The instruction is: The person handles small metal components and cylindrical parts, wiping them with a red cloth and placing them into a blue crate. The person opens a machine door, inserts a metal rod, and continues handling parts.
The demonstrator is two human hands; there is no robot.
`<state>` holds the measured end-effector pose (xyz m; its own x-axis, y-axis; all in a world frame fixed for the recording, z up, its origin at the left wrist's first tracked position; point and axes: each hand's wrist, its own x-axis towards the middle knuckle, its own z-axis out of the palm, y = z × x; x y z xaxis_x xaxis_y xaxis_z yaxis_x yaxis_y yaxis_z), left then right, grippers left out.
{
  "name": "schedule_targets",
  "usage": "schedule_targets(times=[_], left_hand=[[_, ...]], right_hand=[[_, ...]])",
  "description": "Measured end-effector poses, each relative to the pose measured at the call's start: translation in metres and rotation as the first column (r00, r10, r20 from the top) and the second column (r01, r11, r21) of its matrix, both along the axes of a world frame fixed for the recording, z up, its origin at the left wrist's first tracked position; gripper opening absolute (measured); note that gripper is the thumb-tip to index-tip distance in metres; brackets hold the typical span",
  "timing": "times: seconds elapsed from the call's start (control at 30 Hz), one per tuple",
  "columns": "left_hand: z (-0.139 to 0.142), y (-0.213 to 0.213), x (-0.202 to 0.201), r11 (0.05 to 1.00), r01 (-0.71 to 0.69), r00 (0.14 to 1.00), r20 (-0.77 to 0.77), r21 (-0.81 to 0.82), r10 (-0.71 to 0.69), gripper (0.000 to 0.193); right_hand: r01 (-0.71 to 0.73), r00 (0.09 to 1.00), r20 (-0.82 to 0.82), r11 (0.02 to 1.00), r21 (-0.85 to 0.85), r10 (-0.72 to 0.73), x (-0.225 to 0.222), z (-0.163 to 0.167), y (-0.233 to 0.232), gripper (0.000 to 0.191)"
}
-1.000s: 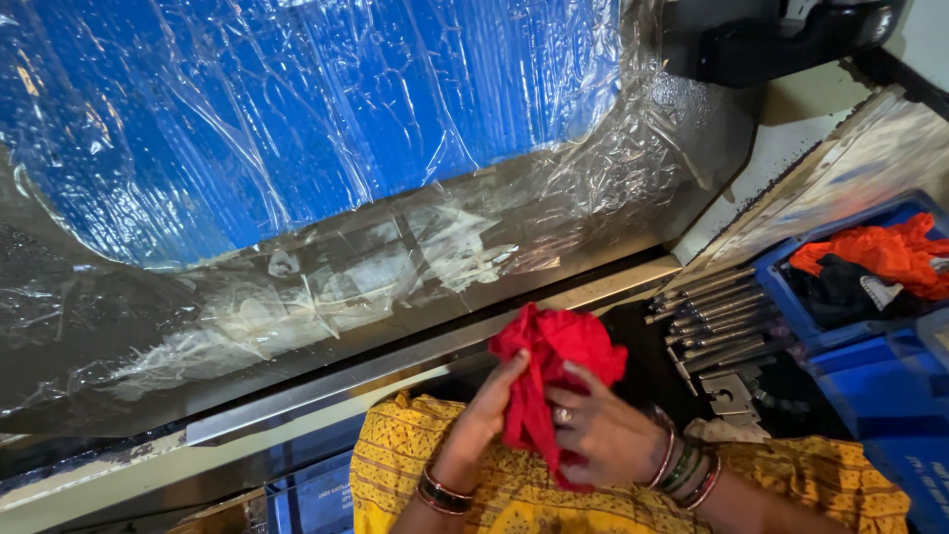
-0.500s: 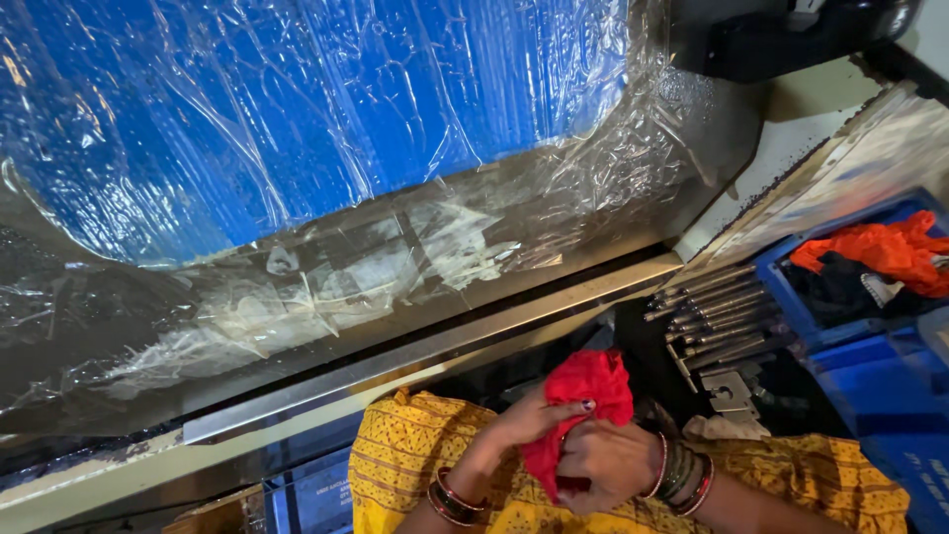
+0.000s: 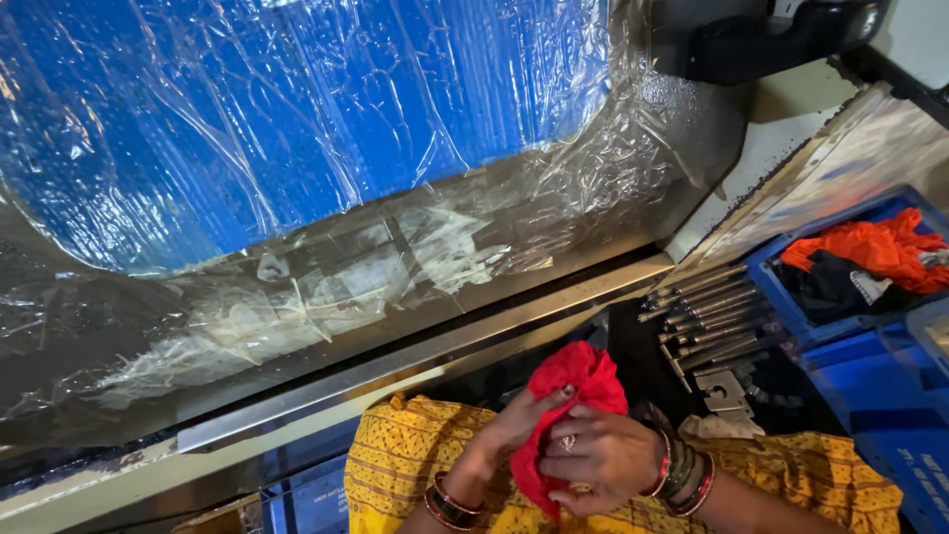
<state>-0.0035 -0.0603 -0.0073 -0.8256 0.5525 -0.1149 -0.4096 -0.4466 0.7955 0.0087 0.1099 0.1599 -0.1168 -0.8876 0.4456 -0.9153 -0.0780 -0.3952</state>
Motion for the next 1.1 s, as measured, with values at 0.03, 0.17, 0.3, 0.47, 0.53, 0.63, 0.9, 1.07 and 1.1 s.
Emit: schedule_targets(times=[0.03, 0.17, 0.3, 0.47, 0.53, 0.63, 0.9, 1.07, 1.1], left_hand=[[0.006, 0.000, 0.002, 1.000, -0.008, 0.998, 0.064, -0.027, 0.010, 0.036], [0.034, 0.002, 0.008, 0.992, -0.104, 0.993, 0.065, 0.070, 0.099, 0.033], [0.054, 0.000, 0.017, 0.975, -0.112, 0.975, 0.209, 0.192, 0.071, 0.027], [0.044, -0.012, 0.021, 0.986, -0.079, 0.977, 0.206, 0.145, 0.048, 0.029], [0.035, -0.016, 0.007, 0.985, -0.133, 0.989, 0.083, 0.106, 0.125, 0.032], [0.020, -0.023, -0.003, 0.970, -0.189, 0.977, 0.133, 0.155, 0.170, 0.043], [-0.006, -0.030, -0.018, 0.887, -0.458, 0.889, 0.022, 0.053, 0.457, 0.048], [-0.017, -0.060, -0.020, 0.819, -0.558, 0.814, -0.104, 0.132, 0.572, 0.047], [-0.017, -0.070, -0.019, 0.812, -0.563, 0.815, -0.061, 0.151, 0.577, 0.049]], right_hand=[[0.006, 1.000, -0.029, 1.000, 0.005, -0.006, 0.001, 0.001, -0.001, 0.028], [0.014, 0.998, -0.057, 0.999, 0.032, -0.012, 0.003, 0.004, -0.002, 0.030], [0.007, 0.996, -0.090, 1.000, -0.020, -0.009, 0.002, 0.008, -0.003, 0.033], [0.006, 0.995, -0.099, 0.997, -0.077, -0.013, -0.003, 0.014, -0.004, 0.039], [0.042, 0.995, -0.092, 0.997, -0.067, -0.048, -0.004, 0.018, 0.002, 0.040], [0.057, 0.994, -0.086, 0.998, -0.038, -0.060, -0.007, 0.019, 0.008, 0.041], [0.131, 0.987, -0.099, 0.991, 0.002, -0.130, -0.015, 0.022, 0.010, 0.037], [0.335, 0.907, 0.029, 0.762, 0.554, -0.419, -0.023, 0.024, 0.025, 0.044], [0.388, 0.880, -0.016, 0.700, 0.599, -0.474, -0.024, 0.021, 0.026, 0.045]])
